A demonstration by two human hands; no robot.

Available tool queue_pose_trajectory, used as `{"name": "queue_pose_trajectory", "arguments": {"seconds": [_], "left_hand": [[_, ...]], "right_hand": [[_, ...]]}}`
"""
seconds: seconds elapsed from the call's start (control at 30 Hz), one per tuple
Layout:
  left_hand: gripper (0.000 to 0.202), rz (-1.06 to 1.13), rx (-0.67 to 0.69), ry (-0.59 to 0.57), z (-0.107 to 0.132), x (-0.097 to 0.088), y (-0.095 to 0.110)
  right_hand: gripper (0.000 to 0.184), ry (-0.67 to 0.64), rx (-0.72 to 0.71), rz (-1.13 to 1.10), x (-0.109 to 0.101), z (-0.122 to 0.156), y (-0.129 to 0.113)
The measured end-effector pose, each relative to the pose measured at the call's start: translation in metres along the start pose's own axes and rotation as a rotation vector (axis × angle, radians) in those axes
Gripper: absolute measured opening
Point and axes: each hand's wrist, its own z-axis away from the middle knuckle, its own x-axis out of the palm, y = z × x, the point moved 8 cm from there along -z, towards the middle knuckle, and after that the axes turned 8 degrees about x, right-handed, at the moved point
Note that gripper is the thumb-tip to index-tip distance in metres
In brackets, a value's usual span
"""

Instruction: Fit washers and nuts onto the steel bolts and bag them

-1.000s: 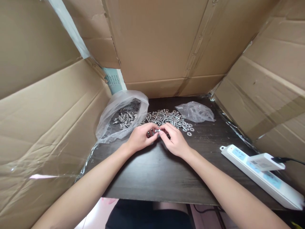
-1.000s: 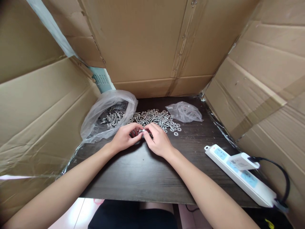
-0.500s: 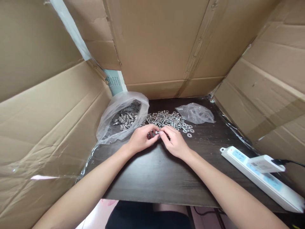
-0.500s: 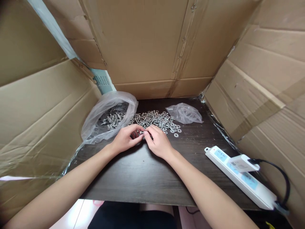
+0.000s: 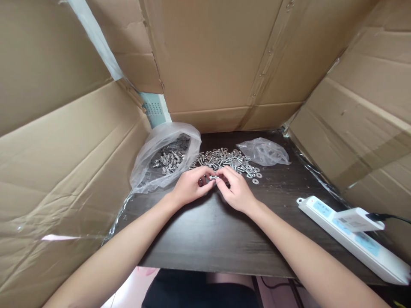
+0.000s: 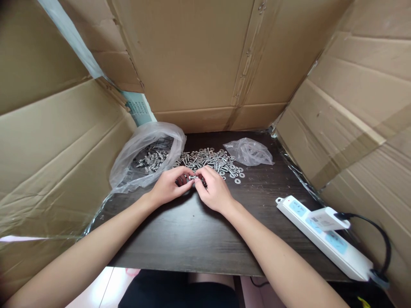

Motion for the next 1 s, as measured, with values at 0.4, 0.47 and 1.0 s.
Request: {"name": "queue_pose_trajectory", "arguments": {"seconds": [0.4, 0.47, 1.0], "left_hand": [[0.011, 0.000, 0.003, -0.006, 0.0007, 0.0011, -0.0015], [0.010, -0.006, 0.002, -0.004, 0.0006, 0.0008, -0.0014], [0.010, -0.016, 0.018, -0.004, 0.0004, 0.0005, -0.0001]], "right_hand": [[0.013, -0.001, -0.027, -0.009, 0.0023, -0.0002, 0.0007], [0.011, 0.002, -0.028, -0.008, 0.0023, 0.0000, -0.0002], [0.009, -0.005, -0.018, -0.014, 0.0013, 0.0003, -0.0014]]}}
